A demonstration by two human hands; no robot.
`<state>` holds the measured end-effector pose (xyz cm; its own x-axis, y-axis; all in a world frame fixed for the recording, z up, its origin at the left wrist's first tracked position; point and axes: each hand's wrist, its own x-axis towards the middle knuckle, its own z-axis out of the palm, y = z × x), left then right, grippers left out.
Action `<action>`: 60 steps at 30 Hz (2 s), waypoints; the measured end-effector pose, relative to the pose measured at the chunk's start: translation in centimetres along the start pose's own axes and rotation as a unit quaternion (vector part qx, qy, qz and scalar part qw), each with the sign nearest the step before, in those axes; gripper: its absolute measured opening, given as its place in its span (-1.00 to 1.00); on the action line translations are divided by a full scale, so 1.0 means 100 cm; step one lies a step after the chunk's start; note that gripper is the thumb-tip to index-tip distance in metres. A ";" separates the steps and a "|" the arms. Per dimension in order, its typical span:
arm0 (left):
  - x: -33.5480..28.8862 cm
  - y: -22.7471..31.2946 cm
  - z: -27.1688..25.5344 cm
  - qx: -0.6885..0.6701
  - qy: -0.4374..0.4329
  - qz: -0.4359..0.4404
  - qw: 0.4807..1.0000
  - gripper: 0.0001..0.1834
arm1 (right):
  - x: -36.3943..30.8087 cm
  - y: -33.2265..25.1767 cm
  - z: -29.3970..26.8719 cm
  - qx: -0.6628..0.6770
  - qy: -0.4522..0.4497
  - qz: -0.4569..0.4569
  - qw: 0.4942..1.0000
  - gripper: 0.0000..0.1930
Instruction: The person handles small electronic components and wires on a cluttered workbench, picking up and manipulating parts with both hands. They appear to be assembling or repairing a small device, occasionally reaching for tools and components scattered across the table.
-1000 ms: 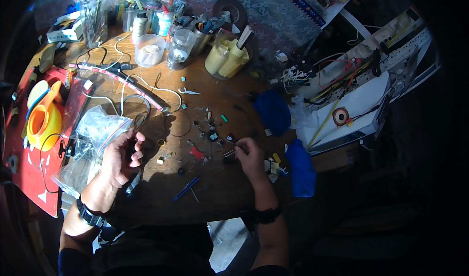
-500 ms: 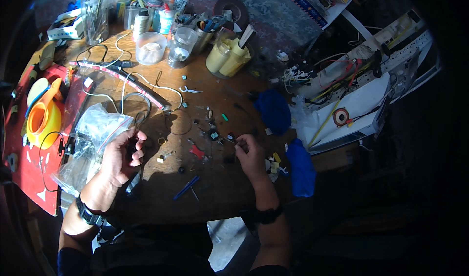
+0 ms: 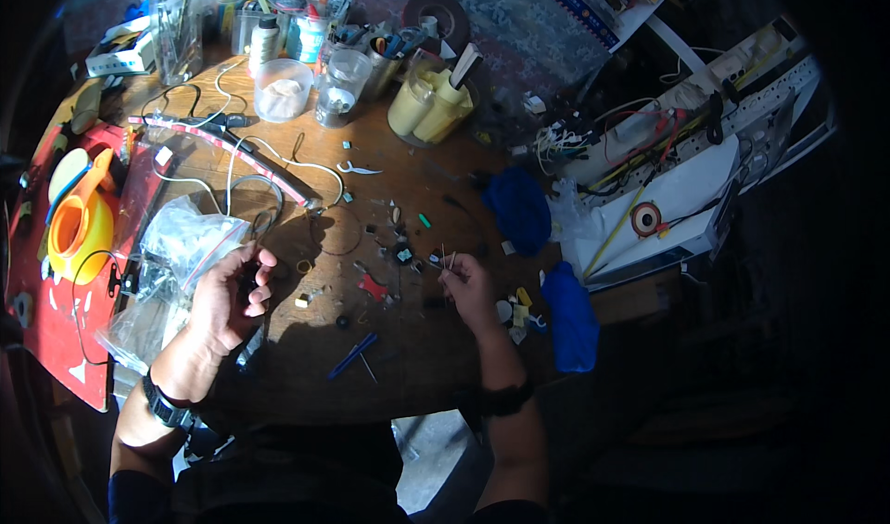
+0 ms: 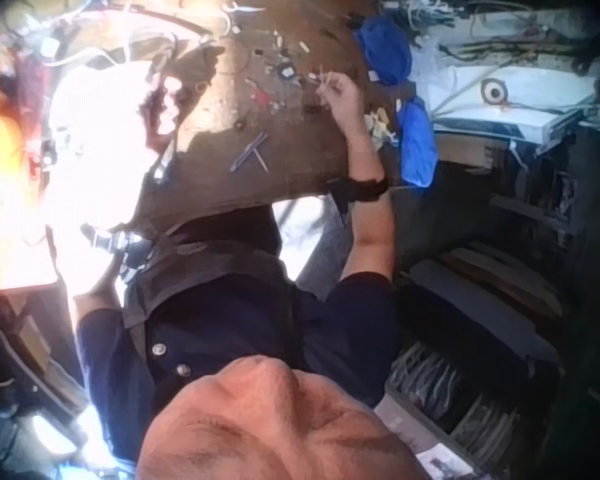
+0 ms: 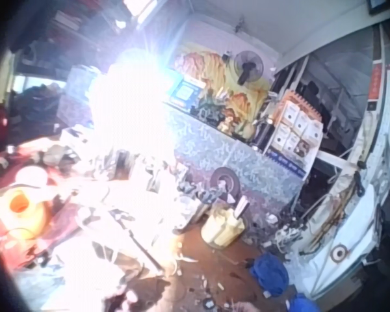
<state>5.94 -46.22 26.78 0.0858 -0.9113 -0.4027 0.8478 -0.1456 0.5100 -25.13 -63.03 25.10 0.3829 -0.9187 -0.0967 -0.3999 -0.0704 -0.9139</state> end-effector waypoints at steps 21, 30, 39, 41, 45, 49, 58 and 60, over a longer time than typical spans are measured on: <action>-0.001 -0.008 0.008 0.094 -0.051 -0.085 0.991 -0.75 | -0.004 -0.047 0.067 0.467 -0.209 0.120 0.851 -0.85; -0.002 -0.010 0.011 0.189 -0.058 -0.121 0.973 -0.85 | 0.000 -0.078 0.134 0.428 -0.238 0.090 0.867 -0.91; 0.001 -0.013 0.009 0.212 -0.055 -0.084 0.972 -0.89 | 0.005 -0.062 0.114 0.452 -0.125 0.069 0.880 -0.92; 0.002 -0.014 0.007 0.214 -0.057 -0.083 0.972 -0.90 | 0.005 -0.056 0.104 0.452 -0.102 0.056 0.884 -0.91; 0.003 -0.013 0.004 0.203 -0.065 -0.080 0.974 -0.92 | 0.001 -0.050 0.086 0.431 -0.069 0.037 0.899 -0.90; 0.004 -0.013 0.004 0.206 -0.040 -0.075 0.975 -0.91 | -0.008 -0.050 0.081 0.482 -0.098 0.060 0.869 -0.88; -0.004 -0.012 0.008 0.215 -0.016 0.065 0.974 -0.80 | -0.028 -0.063 0.103 0.415 -0.272 0.094 0.863 -0.86; -0.005 -0.015 0.009 0.246 -0.030 0.071 0.966 -0.79 | -0.036 -0.066 0.112 0.363 -0.287 0.113 0.879 -0.85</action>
<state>4.11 -45.93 26.91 0.1408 -0.9541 -0.2644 0.4764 -0.1688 0.8629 -14.52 -54.94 27.01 0.8023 -0.5154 -0.3010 0.0376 0.5470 -0.8363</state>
